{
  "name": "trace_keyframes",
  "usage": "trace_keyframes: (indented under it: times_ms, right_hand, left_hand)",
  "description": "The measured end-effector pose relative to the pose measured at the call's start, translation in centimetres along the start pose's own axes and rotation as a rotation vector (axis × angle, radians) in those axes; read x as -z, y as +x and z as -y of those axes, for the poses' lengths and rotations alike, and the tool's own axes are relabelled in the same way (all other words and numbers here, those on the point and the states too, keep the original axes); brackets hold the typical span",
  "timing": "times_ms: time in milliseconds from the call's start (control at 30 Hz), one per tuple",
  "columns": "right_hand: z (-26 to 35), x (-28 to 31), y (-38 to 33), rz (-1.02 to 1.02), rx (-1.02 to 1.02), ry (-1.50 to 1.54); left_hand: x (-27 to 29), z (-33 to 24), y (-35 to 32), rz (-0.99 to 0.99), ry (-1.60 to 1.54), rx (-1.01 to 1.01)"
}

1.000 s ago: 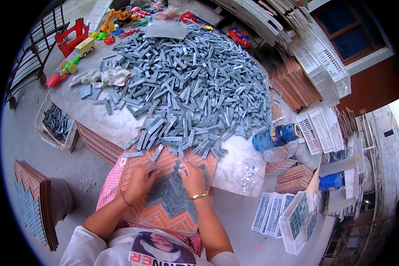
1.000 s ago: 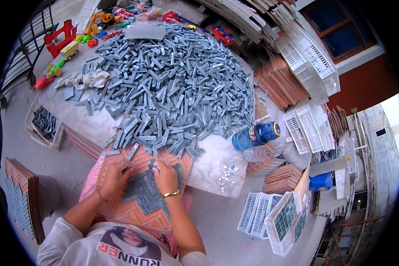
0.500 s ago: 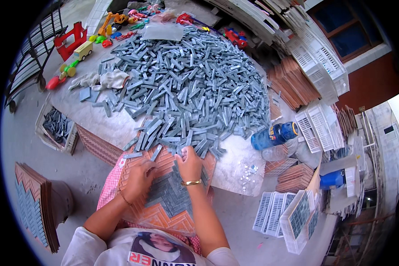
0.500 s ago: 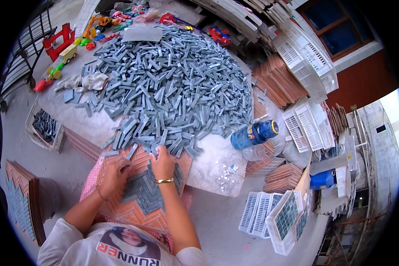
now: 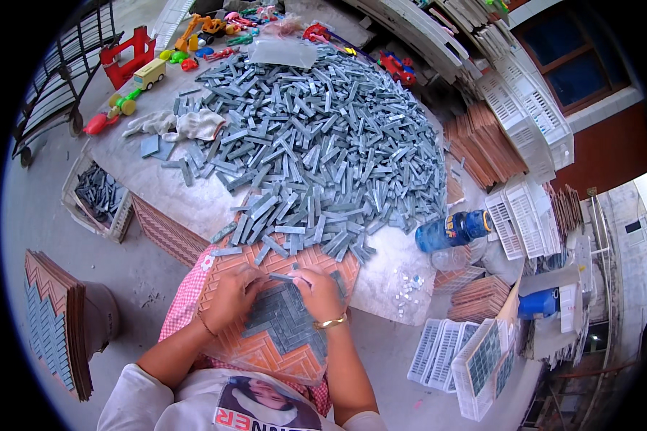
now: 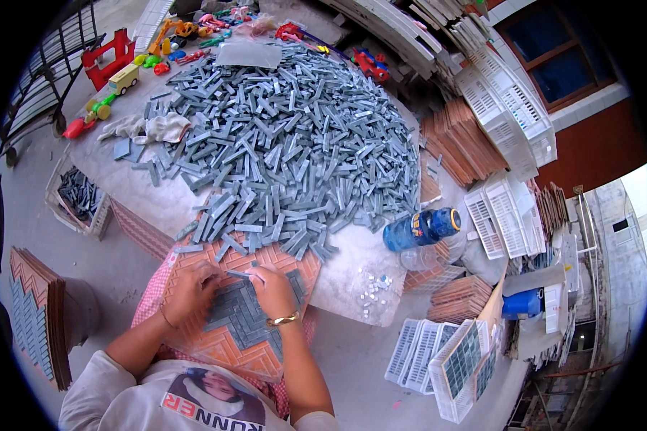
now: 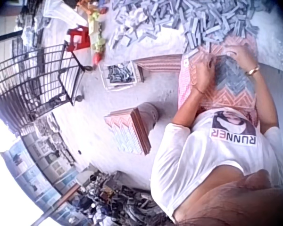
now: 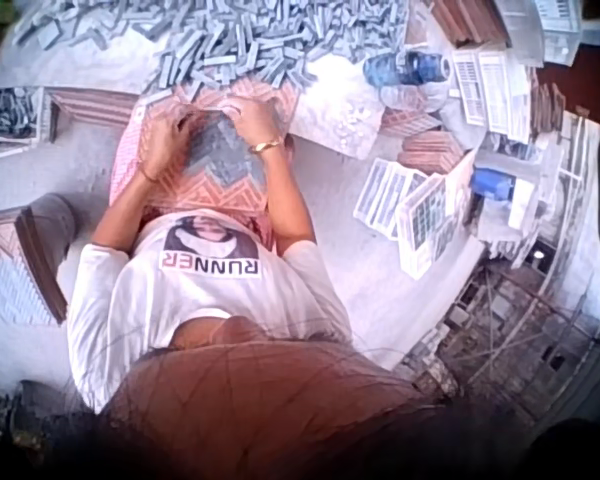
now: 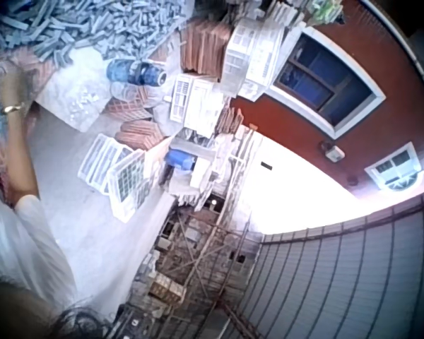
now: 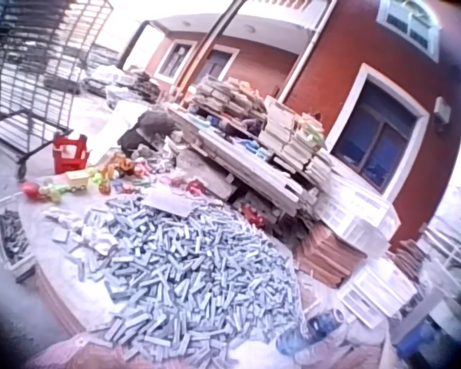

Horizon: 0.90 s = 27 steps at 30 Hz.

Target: The person sits on the floor and arranges small gray rectangular tiles onto a larger orange board in a herringbone pattern. They pick tiles from a large pile and place them one by one into the pattern, occasionally adjusting the board's position.

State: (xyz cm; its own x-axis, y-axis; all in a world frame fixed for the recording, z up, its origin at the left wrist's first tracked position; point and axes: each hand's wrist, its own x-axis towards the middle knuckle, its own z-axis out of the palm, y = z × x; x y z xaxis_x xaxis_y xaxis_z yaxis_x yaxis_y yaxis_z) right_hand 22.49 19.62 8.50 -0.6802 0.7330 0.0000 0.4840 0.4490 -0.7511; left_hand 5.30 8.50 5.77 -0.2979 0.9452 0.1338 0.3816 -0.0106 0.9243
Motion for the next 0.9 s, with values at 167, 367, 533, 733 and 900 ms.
trace_keyframes:
  times_ms: [167,367,533,733,900]
  right_hand:
    - [-0.6,-0.7,1.6,0.087,0.081,-0.106]
    - [-1.8,-0.9,2.3,0.128,0.084,-0.001]
    - [-2.0,-1.5,2.3,0.16,0.074,0.009]
    - [-2.7,-2.0,2.7,-0.119,0.118,0.03]
    - [-2.4,0.2,2.5,-0.134,0.028,0.026]
  left_hand:
    - [-0.3,0.3,0.0,0.004,0.061,-0.058]
    - [-0.9,1.0,-0.1,0.032,0.219,-0.133]
    - [-0.7,1.6,-0.7,0.097,0.312,-0.135]
    - [-0.3,0.5,-0.7,0.082,0.384,-0.173]
    - [-0.3,0.5,-0.6,0.125,0.419,-0.203]
